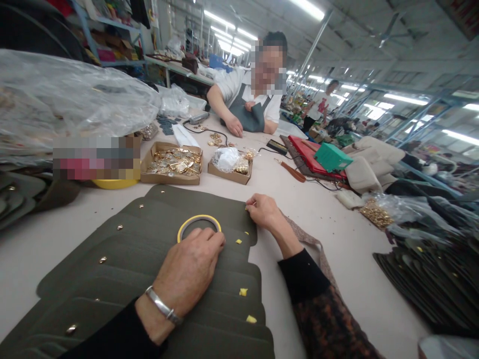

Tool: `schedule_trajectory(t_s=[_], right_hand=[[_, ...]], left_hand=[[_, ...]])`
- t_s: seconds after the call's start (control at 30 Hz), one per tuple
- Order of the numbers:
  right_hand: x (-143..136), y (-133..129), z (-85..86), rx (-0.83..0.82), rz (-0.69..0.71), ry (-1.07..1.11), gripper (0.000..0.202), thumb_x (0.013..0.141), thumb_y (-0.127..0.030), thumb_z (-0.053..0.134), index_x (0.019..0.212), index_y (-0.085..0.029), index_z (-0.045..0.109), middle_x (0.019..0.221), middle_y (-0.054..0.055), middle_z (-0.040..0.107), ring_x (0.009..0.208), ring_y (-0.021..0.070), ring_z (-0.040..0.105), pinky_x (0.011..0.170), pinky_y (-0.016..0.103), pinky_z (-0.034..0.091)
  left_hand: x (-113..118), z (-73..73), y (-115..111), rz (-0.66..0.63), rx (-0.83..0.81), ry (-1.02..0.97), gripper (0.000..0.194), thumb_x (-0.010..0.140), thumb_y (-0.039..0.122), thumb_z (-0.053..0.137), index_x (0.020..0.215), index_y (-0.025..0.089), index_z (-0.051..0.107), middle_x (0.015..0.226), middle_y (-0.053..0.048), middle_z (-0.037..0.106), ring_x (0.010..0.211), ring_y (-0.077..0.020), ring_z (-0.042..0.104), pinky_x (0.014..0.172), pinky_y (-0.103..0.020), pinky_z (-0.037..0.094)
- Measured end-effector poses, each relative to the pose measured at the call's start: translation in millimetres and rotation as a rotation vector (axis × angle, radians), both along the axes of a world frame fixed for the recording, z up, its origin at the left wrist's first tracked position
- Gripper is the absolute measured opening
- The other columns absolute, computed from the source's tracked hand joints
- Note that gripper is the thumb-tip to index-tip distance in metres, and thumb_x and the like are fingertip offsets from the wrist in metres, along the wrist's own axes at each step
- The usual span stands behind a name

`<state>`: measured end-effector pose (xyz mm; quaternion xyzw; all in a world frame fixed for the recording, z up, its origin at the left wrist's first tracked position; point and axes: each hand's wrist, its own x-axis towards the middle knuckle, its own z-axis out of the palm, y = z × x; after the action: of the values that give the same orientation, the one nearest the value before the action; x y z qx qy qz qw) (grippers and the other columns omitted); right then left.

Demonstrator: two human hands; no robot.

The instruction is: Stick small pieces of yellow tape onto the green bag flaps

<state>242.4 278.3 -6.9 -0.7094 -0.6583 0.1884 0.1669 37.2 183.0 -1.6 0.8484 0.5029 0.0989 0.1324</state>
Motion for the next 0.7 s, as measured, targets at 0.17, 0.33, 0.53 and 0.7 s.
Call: schedule_trajectory(t_s=[0.17,0.33,0.53,0.7], right_hand=[[13.4,4.3,-9.8,-0.092,-0.082,0.19,0.012,0.081,-0.015,0.059,0.091,-0.014,0.065,0.064,0.002,0.065,0.053,0.0133,0.063,0.051,0.023,0.052],[20.1,-0.6,-12.2,-0.111,-0.073,0.365,0.016,0.086,-0.014,0.054,0.099,-0.013,0.063,0.066,0.0,0.062,0.053,0.009,0.06,0.051,0.02,0.054],[18.9,-4.3,-13.9,-0.047,-0.031,0.361,0.019,0.081,-0.014,0.059,0.099,-0.016,0.064,0.065,-0.001,0.063,0.056,0.0112,0.061,0.054,0.021,0.052],[5.8,-8.3,-7.1,0.161,0.056,-0.057,0.019,0.079,-0.012,0.057,0.092,-0.018,0.068,0.075,0.003,0.07,0.074,0.0165,0.065,0.074,0.027,0.049]], left_hand=[[-0.4,-0.5,1.0,0.001,-0.009,-0.019,0.019,0.096,0.022,0.039,0.089,0.023,0.057,0.09,-0.002,0.059,0.086,-0.0215,0.053,0.074,-0.035,0.043],[-0.8,0.3,0.7,0.001,-0.012,-0.023,0.019,0.096,0.021,0.04,0.09,0.023,0.058,0.09,-0.002,0.06,0.086,-0.0211,0.053,0.074,-0.035,0.042],[0.3,2.4,0.8,0.003,-0.022,-0.027,0.019,0.095,0.022,0.04,0.09,0.023,0.058,0.09,-0.002,0.06,0.087,-0.0208,0.053,0.074,-0.034,0.041],[0.4,4.3,0.8,0.011,-0.038,-0.024,0.018,0.095,0.021,0.042,0.089,0.023,0.058,0.091,-0.002,0.06,0.088,-0.0206,0.053,0.076,-0.034,0.041]])
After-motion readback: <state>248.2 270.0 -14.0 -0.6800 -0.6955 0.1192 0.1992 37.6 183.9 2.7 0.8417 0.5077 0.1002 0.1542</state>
